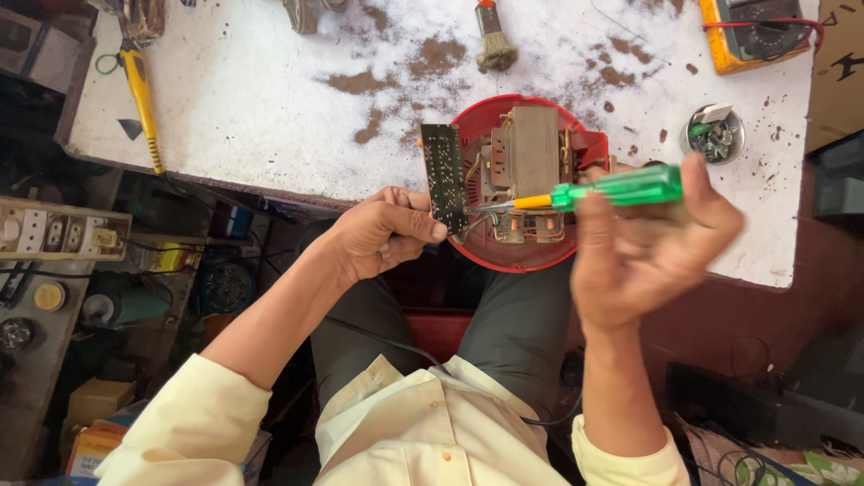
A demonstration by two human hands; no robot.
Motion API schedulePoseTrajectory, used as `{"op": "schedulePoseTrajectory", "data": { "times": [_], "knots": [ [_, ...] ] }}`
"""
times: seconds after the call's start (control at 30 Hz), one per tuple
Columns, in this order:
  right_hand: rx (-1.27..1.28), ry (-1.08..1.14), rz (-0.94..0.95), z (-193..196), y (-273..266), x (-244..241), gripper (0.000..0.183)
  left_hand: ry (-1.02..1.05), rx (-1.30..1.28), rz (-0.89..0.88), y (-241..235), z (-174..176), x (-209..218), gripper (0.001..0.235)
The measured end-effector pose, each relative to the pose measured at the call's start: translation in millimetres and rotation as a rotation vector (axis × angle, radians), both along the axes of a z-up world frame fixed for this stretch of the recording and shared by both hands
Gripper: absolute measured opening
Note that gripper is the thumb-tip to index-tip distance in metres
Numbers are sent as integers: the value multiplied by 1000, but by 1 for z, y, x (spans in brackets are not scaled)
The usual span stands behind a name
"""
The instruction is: The person uses a green-handled screwdriver to adjust components on a circuit board and inside a red plastic housing containing a transformer. They repeatedly tighten and loosen screws, reposition the board, and inspect the internal wiring throughout the clip.
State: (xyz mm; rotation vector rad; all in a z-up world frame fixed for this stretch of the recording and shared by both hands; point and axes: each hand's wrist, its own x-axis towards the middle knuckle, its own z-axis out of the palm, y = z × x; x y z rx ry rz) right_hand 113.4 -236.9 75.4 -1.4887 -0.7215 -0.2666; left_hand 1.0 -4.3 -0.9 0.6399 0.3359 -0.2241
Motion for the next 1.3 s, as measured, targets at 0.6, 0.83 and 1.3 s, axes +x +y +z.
{"op": "schedulePoseTrajectory", "data": {
  "times": [0.6, 0.83, 1.3],
  "knots": [
    [-94, 315, 167, 17, -8, -48, 56, -57, 91, -85, 6, 3, -1, 6],
    [-931, -426, 80, 25, 31, -43, 28, -90, 167, -141, 14, 0, 5, 7],
    [-1170, -372, 87, 25, 49, -32, 36, -151, 185, -162, 14, -1, 8, 6]
  ]
}}
